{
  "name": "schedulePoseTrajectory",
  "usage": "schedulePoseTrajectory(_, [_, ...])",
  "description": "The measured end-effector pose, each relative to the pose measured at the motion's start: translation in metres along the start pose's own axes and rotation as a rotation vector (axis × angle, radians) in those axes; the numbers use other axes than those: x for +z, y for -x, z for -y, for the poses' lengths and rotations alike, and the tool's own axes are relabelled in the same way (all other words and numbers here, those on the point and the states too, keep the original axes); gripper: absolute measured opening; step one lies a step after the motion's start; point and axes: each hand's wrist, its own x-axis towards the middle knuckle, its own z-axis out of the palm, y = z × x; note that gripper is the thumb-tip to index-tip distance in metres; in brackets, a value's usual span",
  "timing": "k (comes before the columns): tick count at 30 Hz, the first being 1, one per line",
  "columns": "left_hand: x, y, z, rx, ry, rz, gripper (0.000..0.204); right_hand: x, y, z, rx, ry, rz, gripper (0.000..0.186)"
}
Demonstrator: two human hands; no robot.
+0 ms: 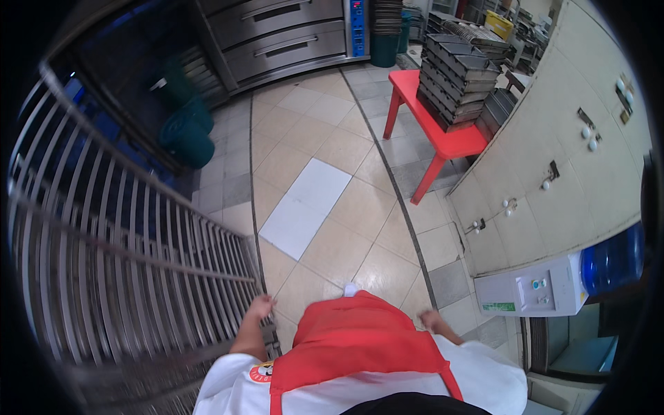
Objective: The person places portions of dough onto metal trays by hand and then slides the loaded trays into a large commercial oven.
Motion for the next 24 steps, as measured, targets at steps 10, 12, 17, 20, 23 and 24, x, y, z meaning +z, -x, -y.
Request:
schedulePoseTrajectory(10, [-0.133,-0.186,-0.106,-0.409,0.244,0.09,0.026,-0.579,-0.403,0.373,-0.208,-0.719,-0.47,0.049])
schedulePoseTrajectory(12, [-0.179,-0.263,-0.166,-0.389,0.201,0.084,0.024,-0.62,-0.458,0.388,-0.157,-0.468,-0.363,0.047])
schedulePoseTrajectory(17, [-0.319,-0.525,-0.393,-0.182,0.219,0.005,0.019,-0.723,-0.506,0.428,-0.171,-0.591,-0.359,0.042])
schedulePoseTrajectory(20, [-0.412,-0.676,-0.566,-0.004,0.371,-0.083,0.026,-0.79,-0.547,0.456,-0.145,-0.896,-0.421,0.039])
schedulePoseTrajectory(23, [-0.476,-0.793,-0.77,0.299,0.486,-0.166,0.032,-0.85,-0.621,0.457,-0.145,-0.992,-0.557,0.034])
schedulePoseTrajectory(24, [-0.48,-0.822,-0.836,0.332,0.472,-0.153,0.033,-0.875,-0.65,0.457,-0.14,-0.997,-0.6,0.033])
